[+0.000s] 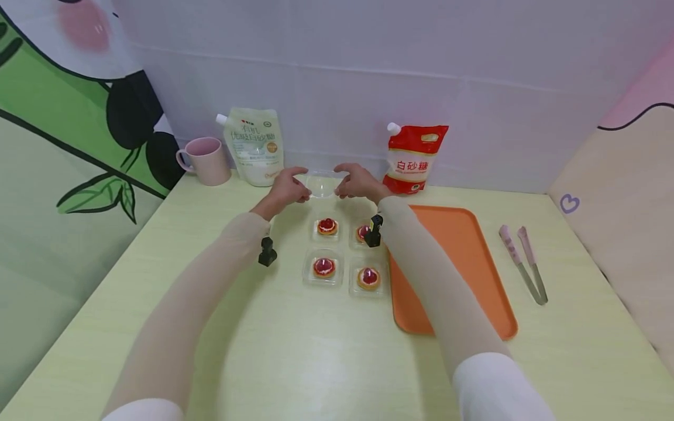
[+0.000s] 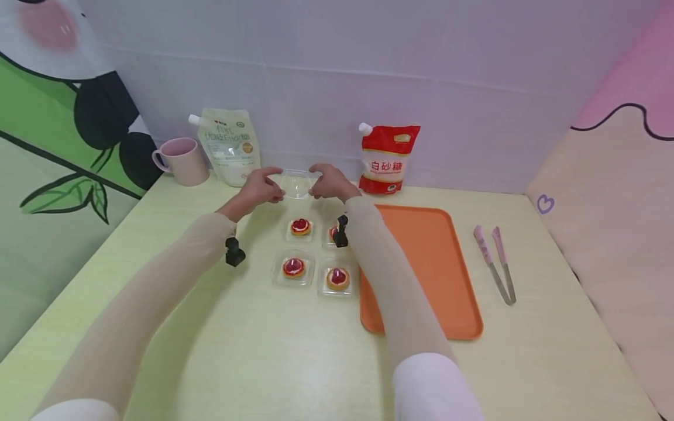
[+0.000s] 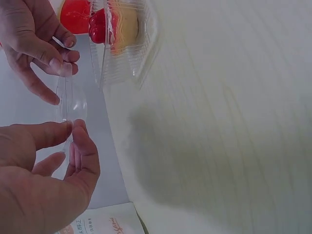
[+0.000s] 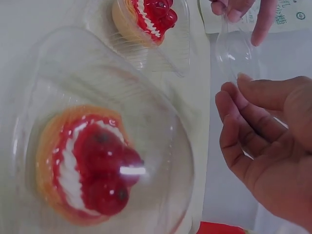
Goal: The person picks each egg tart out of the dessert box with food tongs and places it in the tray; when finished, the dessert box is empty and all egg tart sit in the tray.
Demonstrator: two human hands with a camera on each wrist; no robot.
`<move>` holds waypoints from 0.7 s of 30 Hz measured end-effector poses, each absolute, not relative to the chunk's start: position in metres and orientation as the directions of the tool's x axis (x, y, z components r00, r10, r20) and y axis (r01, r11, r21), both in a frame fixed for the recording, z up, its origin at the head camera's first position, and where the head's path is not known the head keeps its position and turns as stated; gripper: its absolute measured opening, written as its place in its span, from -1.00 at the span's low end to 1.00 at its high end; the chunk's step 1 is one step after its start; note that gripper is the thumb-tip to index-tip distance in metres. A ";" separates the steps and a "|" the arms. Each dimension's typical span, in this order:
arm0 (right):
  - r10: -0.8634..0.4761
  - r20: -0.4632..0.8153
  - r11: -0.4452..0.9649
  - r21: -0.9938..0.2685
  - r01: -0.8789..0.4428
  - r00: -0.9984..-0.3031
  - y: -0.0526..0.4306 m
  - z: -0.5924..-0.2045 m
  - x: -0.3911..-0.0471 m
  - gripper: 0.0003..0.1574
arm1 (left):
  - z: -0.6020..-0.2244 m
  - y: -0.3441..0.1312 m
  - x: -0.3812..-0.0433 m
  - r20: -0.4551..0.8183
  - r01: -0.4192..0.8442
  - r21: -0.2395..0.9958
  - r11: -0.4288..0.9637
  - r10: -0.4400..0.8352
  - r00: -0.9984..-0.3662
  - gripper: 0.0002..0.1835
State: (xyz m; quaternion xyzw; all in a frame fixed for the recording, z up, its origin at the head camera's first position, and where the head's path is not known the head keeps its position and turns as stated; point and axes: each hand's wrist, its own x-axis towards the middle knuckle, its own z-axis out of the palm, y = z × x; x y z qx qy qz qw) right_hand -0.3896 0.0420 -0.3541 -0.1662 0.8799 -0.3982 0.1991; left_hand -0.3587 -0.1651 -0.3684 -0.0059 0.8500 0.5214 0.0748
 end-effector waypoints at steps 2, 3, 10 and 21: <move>-0.433 -0.239 0.643 -0.758 -0.112 -0.869 0.041 -0.356 -0.391 -0.25 | -0.370 -0.163 -0.361 -0.150 -0.109 0.885 0.453 0.056 -0.987 -0.31; -0.425 -0.248 0.649 -0.754 -0.102 -0.871 0.041 -0.357 -0.391 -0.26 | -0.371 -0.162 -0.362 -0.160 -0.121 0.882 0.456 0.049 -0.986 -0.32; -0.403 -0.269 0.667 -0.741 -0.080 -0.875 0.037 -0.362 -0.393 -0.25 | -0.378 -0.162 -0.367 -0.229 -0.190 0.865 0.464 0.028 -0.973 -0.33; -0.427 -0.317 0.698 -0.711 -0.086 -0.846 0.028 -0.365 -0.398 -0.16 | -0.383 -0.172 -0.369 -0.255 -0.219 0.855 0.469 0.013 -0.967 -0.34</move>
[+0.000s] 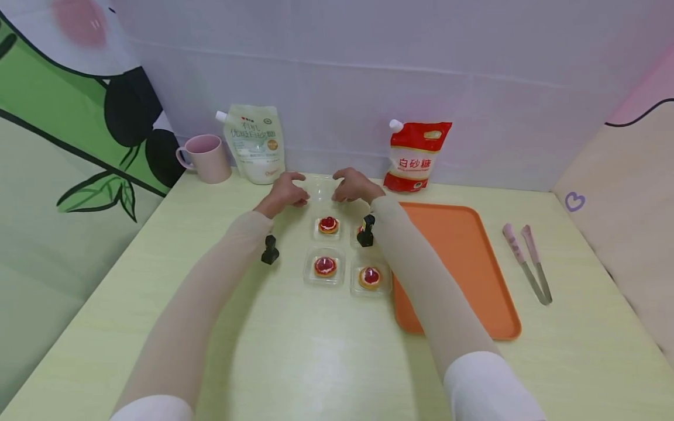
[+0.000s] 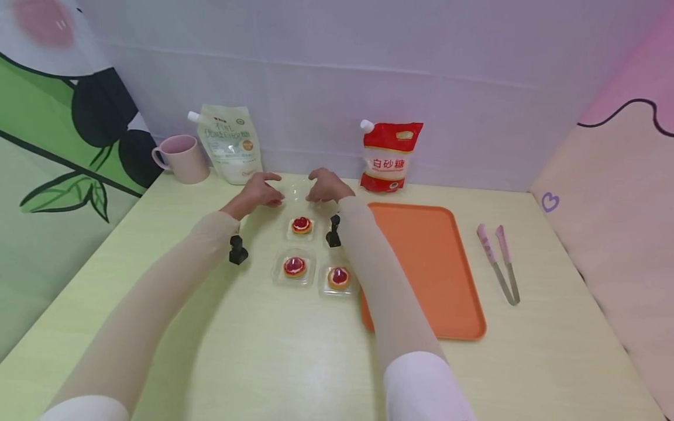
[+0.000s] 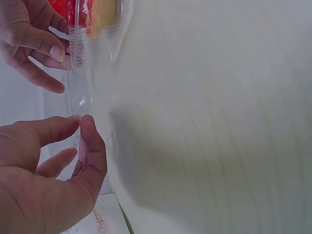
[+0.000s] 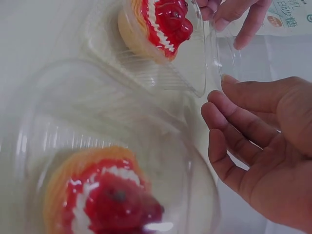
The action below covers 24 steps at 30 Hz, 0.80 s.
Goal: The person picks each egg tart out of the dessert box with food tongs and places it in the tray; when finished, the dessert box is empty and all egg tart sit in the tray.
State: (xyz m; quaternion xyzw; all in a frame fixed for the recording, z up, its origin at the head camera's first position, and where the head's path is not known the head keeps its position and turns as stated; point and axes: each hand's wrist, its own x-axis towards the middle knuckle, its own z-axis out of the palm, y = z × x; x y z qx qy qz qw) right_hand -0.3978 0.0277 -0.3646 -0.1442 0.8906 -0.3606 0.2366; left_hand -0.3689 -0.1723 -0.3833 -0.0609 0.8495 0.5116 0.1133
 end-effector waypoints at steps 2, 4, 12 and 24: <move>-0.436 -0.325 0.697 -0.712 -0.086 -0.839 0.026 -0.365 -0.398 -0.15 | -0.384 -0.175 -0.369 -0.260 -0.224 0.847 0.482 0.007 -0.966 -0.34; -0.442 -0.328 0.695 -0.713 -0.088 -0.835 0.023 -0.365 -0.398 -0.15 | -0.384 -0.177 -0.370 -0.266 -0.229 0.838 0.496 0.005 -0.964 -0.34; -0.460 -0.302 0.706 -0.695 -0.137 -0.835 0.016 -0.364 -0.394 -0.15 | -0.383 -0.184 -0.369 -0.271 -0.237 0.841 0.486 0.000 -0.963 -0.35; -0.456 -0.334 0.746 -0.650 -0.149 -0.825 0.005 -0.369 -0.397 -0.17 | -0.390 -0.192 -0.369 -0.262 -0.222 0.828 0.515 0.005 -0.965 -0.35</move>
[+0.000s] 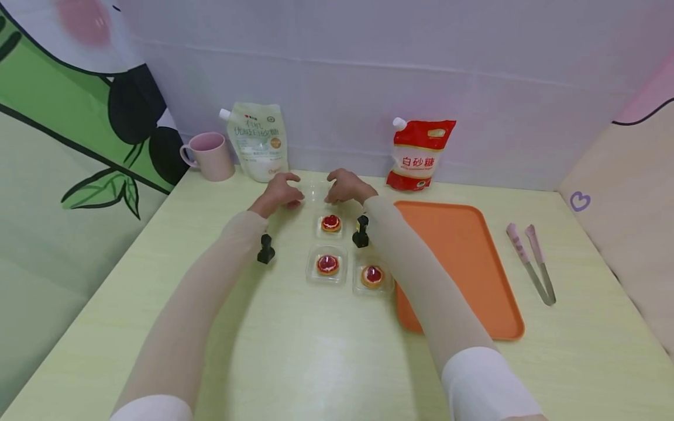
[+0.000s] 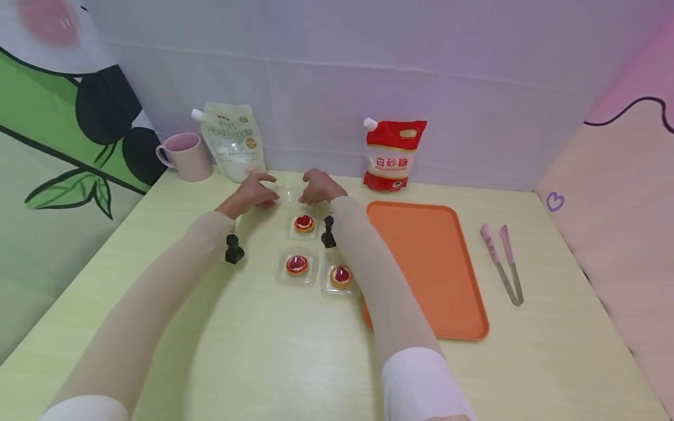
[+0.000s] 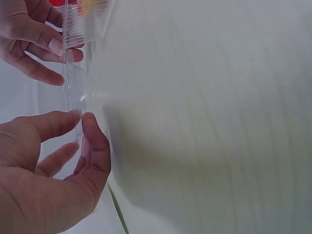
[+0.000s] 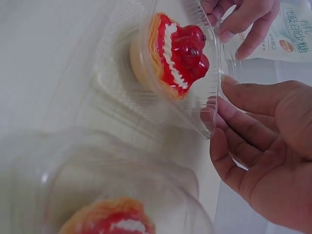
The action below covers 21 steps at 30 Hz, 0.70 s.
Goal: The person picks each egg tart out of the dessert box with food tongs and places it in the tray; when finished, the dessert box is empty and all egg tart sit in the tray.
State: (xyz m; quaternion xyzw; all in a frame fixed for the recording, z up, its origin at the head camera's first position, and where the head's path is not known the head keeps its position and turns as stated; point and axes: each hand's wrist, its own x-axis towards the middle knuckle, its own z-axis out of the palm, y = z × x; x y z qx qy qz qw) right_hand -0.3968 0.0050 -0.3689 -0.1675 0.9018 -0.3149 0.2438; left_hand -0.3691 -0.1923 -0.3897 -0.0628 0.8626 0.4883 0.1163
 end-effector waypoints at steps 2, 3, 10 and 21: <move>-0.457 -0.317 0.743 -0.649 -0.161 -0.831 0.004 -0.370 -0.399 -0.17 | -0.390 -0.194 -0.370 -0.260 -0.220 0.827 0.518 0.004 -0.966 -0.35; -0.457 -0.315 0.745 -0.647 -0.165 -0.832 0.003 -0.371 -0.399 -0.17 | -0.391 -0.194 -0.370 -0.261 -0.221 0.826 0.519 0.003 -0.965 -0.35; -0.451 -0.345 0.759 -0.634 -0.149 -0.823 0.005 -0.366 -0.395 -0.17 | -0.391 -0.193 -0.370 -0.276 -0.231 0.821 0.521 0.009 -0.961 -0.34; -0.447 -0.334 0.753 -0.642 -0.147 -0.830 0.025 -0.355 -0.390 -0.17 | -0.386 -0.199 -0.365 -0.345 -0.285 0.733 0.618 -0.023 -0.938 -0.30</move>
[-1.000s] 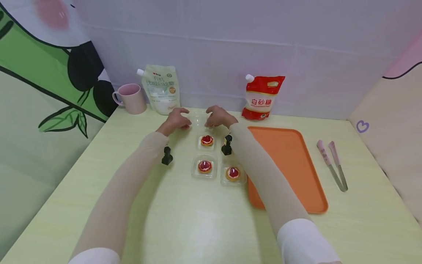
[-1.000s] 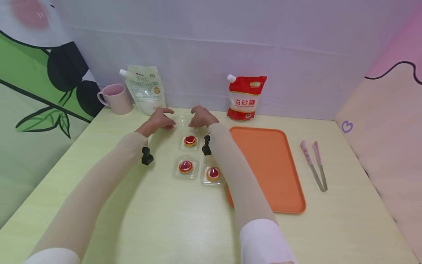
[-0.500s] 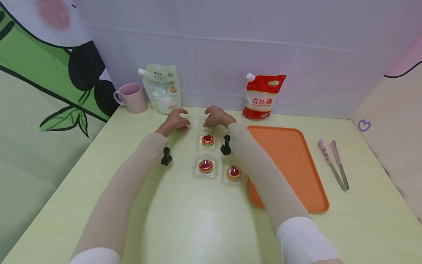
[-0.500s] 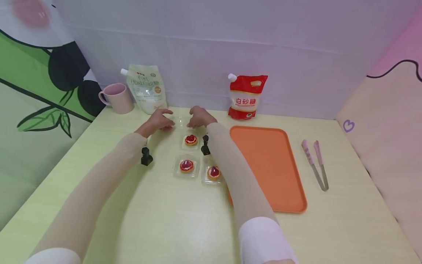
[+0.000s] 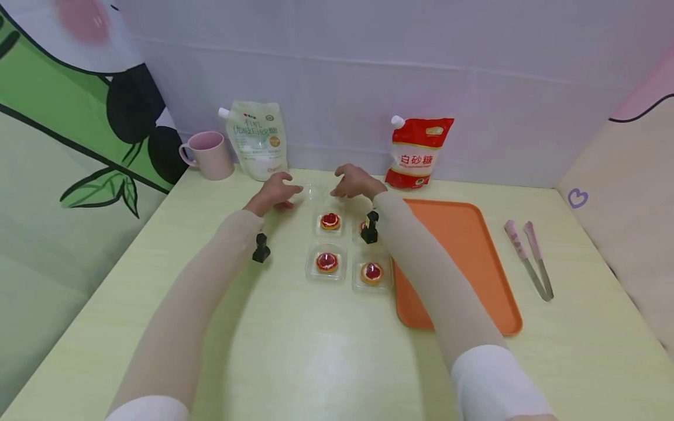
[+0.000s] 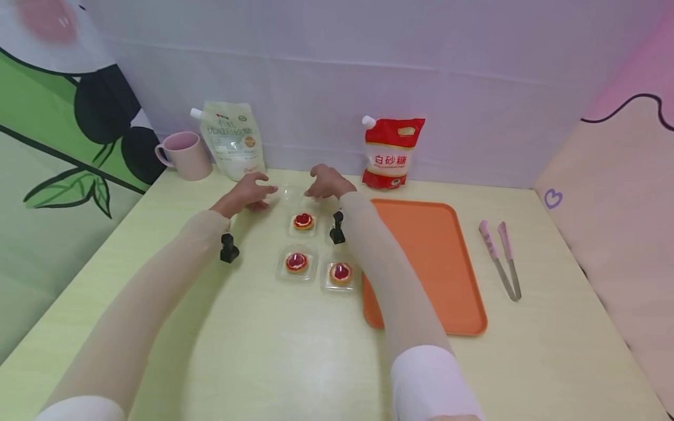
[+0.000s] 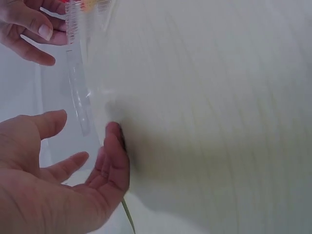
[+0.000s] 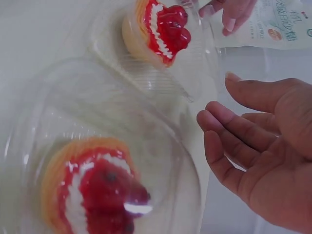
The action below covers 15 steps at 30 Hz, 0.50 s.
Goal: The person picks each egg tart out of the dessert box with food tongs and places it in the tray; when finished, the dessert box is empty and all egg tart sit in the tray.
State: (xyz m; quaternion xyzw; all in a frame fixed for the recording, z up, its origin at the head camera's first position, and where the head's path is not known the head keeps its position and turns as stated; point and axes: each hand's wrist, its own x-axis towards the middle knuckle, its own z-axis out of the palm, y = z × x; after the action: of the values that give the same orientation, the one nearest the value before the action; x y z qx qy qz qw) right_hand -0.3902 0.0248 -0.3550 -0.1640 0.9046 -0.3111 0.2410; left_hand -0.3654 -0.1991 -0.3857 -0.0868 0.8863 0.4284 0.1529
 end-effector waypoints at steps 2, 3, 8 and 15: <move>-0.455 -0.316 0.742 -0.652 -0.157 -0.833 0.031 -0.354 -0.390 -0.16 | -0.385 -0.201 -0.366 -0.344 -0.289 0.703 0.650 -0.045 -0.938 -0.30; -0.459 -0.306 0.736 -0.657 -0.164 -0.834 0.034 -0.354 -0.390 -0.16 | -0.385 -0.202 -0.365 -0.340 -0.288 0.693 0.661 -0.053 -0.939 -0.30; -0.487 -0.246 0.718 -0.660 -0.224 -0.838 0.050 -0.351 -0.387 -0.19 | -0.379 -0.204 -0.358 -0.250 -0.227 0.636 0.737 -0.081 -0.965 -0.31; -0.522 -0.154 0.703 -0.635 -0.321 -0.839 0.070 -0.343 -0.371 -0.23 | -0.373 -0.201 -0.347 -0.061 -0.087 0.612 0.786 -0.062 -0.996 -0.40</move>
State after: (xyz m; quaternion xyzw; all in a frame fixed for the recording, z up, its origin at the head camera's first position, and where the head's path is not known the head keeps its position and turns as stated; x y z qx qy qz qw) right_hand -0.3712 0.0702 -0.3429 -0.2323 0.9082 -0.3076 0.1634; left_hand -0.3473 -0.2014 -0.3726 -0.0395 0.9449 0.3244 0.0190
